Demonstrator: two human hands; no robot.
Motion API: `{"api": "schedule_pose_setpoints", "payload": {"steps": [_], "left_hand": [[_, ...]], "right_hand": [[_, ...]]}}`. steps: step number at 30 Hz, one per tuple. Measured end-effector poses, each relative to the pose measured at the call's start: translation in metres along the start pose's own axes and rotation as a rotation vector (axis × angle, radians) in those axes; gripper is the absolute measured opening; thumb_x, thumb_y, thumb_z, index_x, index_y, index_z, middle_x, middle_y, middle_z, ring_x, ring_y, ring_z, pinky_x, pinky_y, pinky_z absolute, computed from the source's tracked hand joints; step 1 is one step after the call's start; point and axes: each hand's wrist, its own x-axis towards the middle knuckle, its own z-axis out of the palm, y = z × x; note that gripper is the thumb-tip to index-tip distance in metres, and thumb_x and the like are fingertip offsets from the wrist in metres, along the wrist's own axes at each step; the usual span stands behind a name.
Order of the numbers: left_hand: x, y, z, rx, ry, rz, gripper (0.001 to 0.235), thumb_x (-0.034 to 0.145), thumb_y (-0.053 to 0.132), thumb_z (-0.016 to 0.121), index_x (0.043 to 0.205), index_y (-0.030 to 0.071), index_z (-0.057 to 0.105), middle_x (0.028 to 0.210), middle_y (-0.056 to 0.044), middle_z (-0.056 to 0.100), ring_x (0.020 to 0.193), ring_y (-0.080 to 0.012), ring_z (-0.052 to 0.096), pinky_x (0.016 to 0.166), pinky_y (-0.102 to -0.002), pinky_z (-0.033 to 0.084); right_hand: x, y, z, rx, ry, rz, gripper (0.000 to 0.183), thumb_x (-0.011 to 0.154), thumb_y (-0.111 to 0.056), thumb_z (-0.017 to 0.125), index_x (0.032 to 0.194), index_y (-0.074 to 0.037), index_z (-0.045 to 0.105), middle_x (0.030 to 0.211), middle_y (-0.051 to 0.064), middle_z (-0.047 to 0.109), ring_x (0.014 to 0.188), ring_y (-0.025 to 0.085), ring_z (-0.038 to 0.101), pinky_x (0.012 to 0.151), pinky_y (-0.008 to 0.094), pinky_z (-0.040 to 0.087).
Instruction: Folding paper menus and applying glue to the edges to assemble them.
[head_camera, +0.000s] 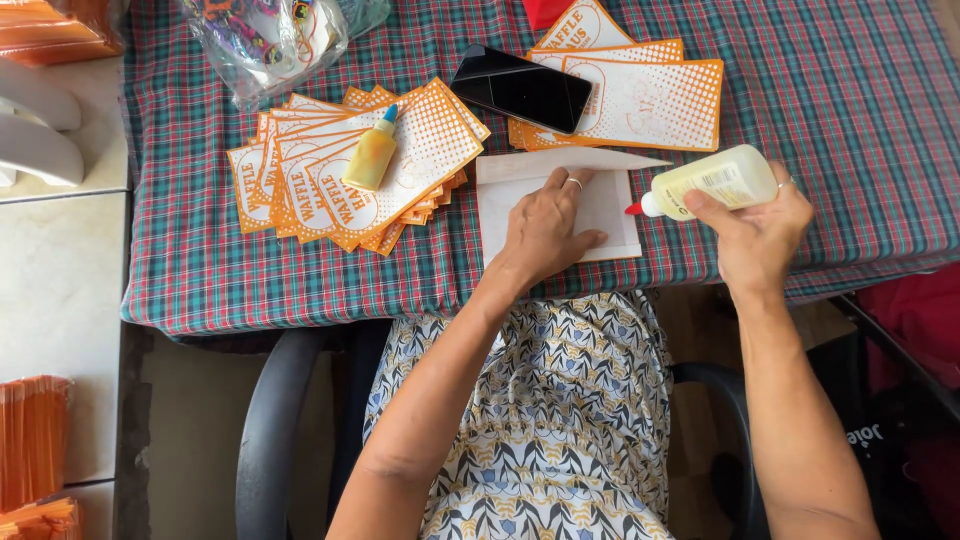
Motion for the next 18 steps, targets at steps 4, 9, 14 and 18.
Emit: {"api": "schedule_pose_setpoints", "payload": {"steps": [4,9,14,18], "left_hand": [[-0.001,0.000,0.001,0.030,-0.025,-0.011,0.085,0.074,0.039,0.090,0.145,0.011,0.051,0.127,-0.009,0.057,0.099,-0.0337,0.069,0.088,-0.053,0.053],[-0.004,0.024,-0.042,0.061,-0.206,-0.083,0.092,0.078,0.051,0.085,0.151,0.015,0.041,0.151,-0.014,0.048,0.121,-0.0438,0.061,0.100,-0.055,0.047],[-0.006,0.019,-0.036,0.069,-0.141,-0.028,0.099,0.071,0.054,0.089,0.148,0.013,0.044,0.139,-0.013,0.053,0.109,-0.0408,0.066,0.092,-0.053,0.052],[-0.006,0.020,-0.036,0.068,-0.103,-0.003,0.099,0.068,0.053,0.092,0.145,0.011,0.047,0.128,-0.011,0.056,0.100,-0.0414,0.069,0.084,-0.053,0.054]], "right_hand": [[0.008,0.010,0.007,-0.017,0.059,-0.032,0.042,0.082,0.002,0.092,0.114,0.002,0.064,0.109,0.016,0.072,0.102,0.027,0.073,0.090,0.041,0.069],[0.030,0.023,0.022,0.055,0.079,-0.084,0.042,0.083,0.004,0.092,0.113,0.003,0.063,0.110,0.020,0.072,0.107,0.032,0.074,0.088,0.044,0.070],[0.025,0.023,0.015,0.063,0.075,-0.048,0.043,0.081,0.005,0.092,0.113,0.002,0.064,0.110,0.018,0.072,0.106,0.031,0.074,0.089,0.045,0.071],[0.009,0.020,-0.004,0.087,0.053,0.041,0.042,0.079,0.006,0.090,0.111,0.003,0.064,0.106,0.015,0.071,0.101,0.028,0.074,0.091,0.046,0.072]]}}
